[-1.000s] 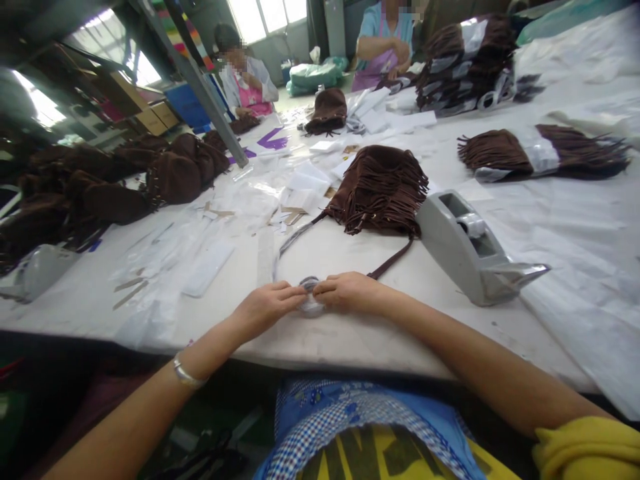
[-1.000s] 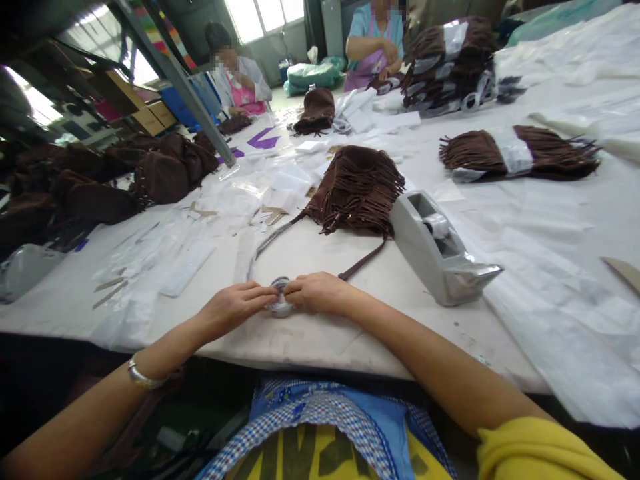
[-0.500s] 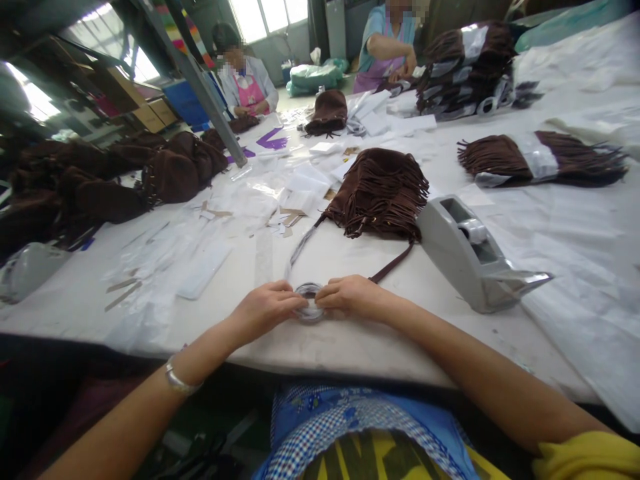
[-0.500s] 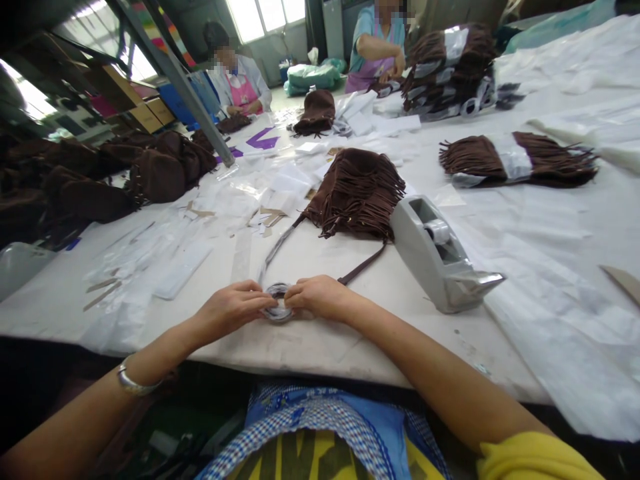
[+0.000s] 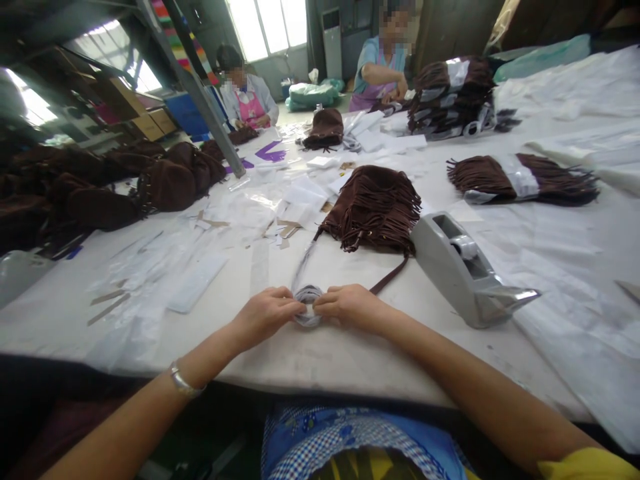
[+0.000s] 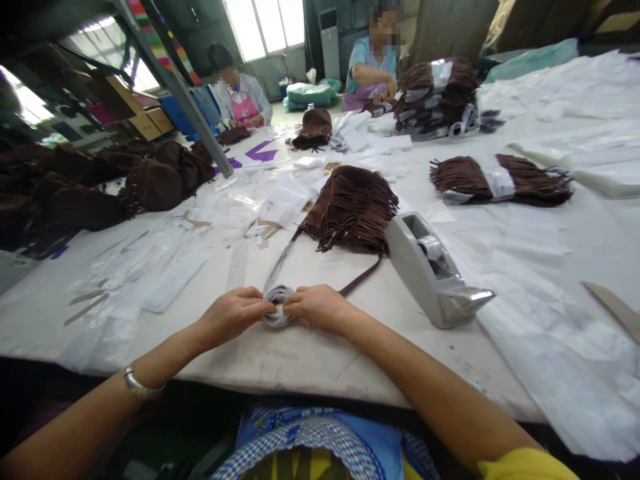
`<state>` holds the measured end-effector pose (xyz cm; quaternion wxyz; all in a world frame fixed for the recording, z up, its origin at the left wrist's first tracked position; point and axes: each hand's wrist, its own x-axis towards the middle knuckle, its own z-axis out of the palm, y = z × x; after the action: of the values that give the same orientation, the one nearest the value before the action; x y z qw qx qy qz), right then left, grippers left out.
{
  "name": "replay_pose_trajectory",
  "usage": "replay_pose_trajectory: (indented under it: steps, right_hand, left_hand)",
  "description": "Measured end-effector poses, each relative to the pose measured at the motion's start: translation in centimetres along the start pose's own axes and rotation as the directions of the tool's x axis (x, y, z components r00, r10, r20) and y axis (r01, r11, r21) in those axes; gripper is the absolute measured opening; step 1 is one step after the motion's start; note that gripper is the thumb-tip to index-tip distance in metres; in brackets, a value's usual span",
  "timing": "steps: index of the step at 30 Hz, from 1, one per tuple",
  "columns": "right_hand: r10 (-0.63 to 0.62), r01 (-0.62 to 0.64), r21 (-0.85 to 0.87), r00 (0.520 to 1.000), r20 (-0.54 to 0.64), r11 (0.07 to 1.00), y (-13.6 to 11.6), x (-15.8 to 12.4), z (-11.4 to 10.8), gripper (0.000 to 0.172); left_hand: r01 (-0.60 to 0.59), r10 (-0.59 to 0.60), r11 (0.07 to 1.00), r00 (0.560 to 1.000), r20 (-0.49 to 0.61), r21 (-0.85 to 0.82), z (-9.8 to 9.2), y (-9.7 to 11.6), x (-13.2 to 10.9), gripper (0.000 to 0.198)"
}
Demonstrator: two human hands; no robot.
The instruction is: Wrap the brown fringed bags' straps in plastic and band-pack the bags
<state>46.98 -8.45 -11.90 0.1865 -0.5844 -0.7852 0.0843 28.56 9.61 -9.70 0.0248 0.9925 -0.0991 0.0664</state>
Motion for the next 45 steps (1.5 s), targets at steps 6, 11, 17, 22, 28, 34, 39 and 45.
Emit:
replay_pose_trajectory:
  steps: [6,11,17,22,28,34,39,45]
  right_hand:
    - [0.227,-0.227,-0.082,0.974,-0.009,0.97,-1.0,0.6,1.0,0.031]
    - [0.114,-0.109,-0.065,0.991,0.07,0.992,0.5,1.7,-0.3,0.022]
    - [0.175,-0.172,-0.072,0.984,0.037,0.983,1.3,2.6,-1.3,0.031]
    - [0.212,-0.201,-0.132,0.975,0.071,0.971,1.5,3.3,-0.6,0.022]
    - [0.131,-0.12,-0.121,0.988,0.087,0.985,2.0,3.5,-0.2,0.015]
    - [0.176,-0.162,-0.144,0.98,0.094,0.976,1.2,3.6,0.1,0.009]
    - [0.186,-0.182,-0.064,0.981,0.061,0.981,1.4,3.6,0.1,0.011]
    - [0.178,-0.172,0.127,0.983,-0.045,0.977,1.9,2.7,0.6,0.015]
  left_hand:
    - [0.227,-0.233,0.969,0.971,-0.053,-0.094,1.3,2.0,1.0,0.016]
    - [0.035,-0.037,0.999,0.996,-0.076,-0.029,1.0,0.3,1.0,0.018]
    - [0.144,-0.156,0.985,0.978,-0.138,-0.09,2.0,-0.4,1.8,0.014]
    - [0.276,-0.325,0.875,0.944,-0.06,-0.398,1.1,-0.3,2.6,0.018]
    - [0.587,-0.655,0.691,0.755,-0.022,-0.421,-0.4,-5.2,4.8,0.039]
    - [0.613,-0.627,0.719,0.775,0.076,-0.327,3.1,-8.7,11.1,0.015]
    - [0.548,-0.607,0.693,0.794,0.032,-0.469,4.2,-10.8,14.4,0.023]
    - [0.597,-0.783,0.483,0.622,-0.011,-0.641,2.9,-9.9,8.8,0.042]
